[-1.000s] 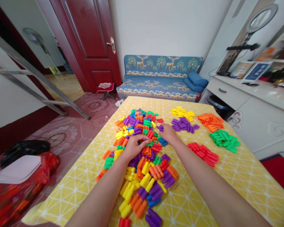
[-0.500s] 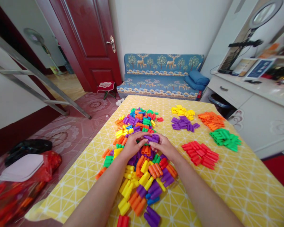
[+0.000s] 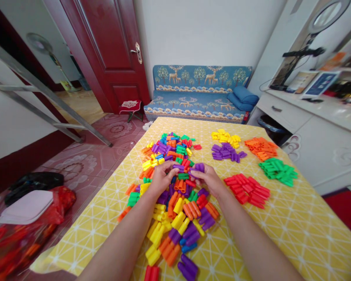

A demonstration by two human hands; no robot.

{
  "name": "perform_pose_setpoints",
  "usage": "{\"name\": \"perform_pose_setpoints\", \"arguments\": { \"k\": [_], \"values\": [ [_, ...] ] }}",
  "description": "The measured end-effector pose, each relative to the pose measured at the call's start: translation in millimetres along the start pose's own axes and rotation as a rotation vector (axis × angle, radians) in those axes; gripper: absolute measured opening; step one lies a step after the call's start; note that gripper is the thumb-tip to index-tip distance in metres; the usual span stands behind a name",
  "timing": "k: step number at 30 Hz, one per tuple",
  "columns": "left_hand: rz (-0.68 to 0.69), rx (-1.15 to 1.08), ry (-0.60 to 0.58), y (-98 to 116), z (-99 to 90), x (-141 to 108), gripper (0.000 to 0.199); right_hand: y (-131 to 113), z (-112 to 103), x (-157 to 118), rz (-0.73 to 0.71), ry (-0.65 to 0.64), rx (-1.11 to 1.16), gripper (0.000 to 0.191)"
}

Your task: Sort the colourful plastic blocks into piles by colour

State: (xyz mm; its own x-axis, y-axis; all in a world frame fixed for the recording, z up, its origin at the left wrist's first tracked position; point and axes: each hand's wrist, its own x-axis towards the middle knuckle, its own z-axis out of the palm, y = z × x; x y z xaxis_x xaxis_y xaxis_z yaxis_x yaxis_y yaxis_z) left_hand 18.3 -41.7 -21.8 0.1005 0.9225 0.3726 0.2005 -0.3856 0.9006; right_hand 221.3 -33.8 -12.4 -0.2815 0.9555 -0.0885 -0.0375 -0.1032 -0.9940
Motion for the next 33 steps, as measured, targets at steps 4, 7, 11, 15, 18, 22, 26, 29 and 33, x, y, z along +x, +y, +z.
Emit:
{"name": "perform_pose_setpoints", "arguments": {
  "k": [4, 7, 11, 15, 18, 22, 26, 29, 33],
  "values": [
    [-0.009, 0.015, 0.009, -1, 0.1, 1, 0.029, 12, -7, 9, -0.211, 0.193, -0.368, 0.023],
    [0.002, 0.040, -0.003, -1, -0.2, 2, 0.029, 18, -5, 12, -0.306, 0.223, -0.599, 0.025],
    [0.022, 0.090, -0.022, -2, 0.1, 2, 0.028, 17, 1, 9, -0.338, 0.248, -0.697, 0.045],
    [0.023, 0.083, -0.025, -1, 1.0, 1, 0.027, 13, 4, 7, -0.412, 0.210, -0.839, 0.026],
    [0.023, 0.094, -0.022, 0, 1.4, 1, 0.027, 13, 5, 7, -0.472, 0.205, -0.860, 0.016],
    [0.020, 0.088, -0.004, -2, 1.5, 1, 0.028, 8, 8, 4, -0.537, 0.193, -0.827, 0.018],
    [0.016, 0.076, 0.011, -2, 1.2, 0, 0.028, 6, 8, 1, -0.577, 0.164, -0.820, 0.021],
    [0.010, 0.077, 0.012, -1, 0.9, 0, 0.028, 8, 6, 3, -0.587, 0.132, -0.808, 0.022],
    [0.003, 0.049, 0.023, 2, 1.0, 0, 0.029, 10, 6, 5, -0.604, 0.118, -0.800, 0.022]
  ]
}}
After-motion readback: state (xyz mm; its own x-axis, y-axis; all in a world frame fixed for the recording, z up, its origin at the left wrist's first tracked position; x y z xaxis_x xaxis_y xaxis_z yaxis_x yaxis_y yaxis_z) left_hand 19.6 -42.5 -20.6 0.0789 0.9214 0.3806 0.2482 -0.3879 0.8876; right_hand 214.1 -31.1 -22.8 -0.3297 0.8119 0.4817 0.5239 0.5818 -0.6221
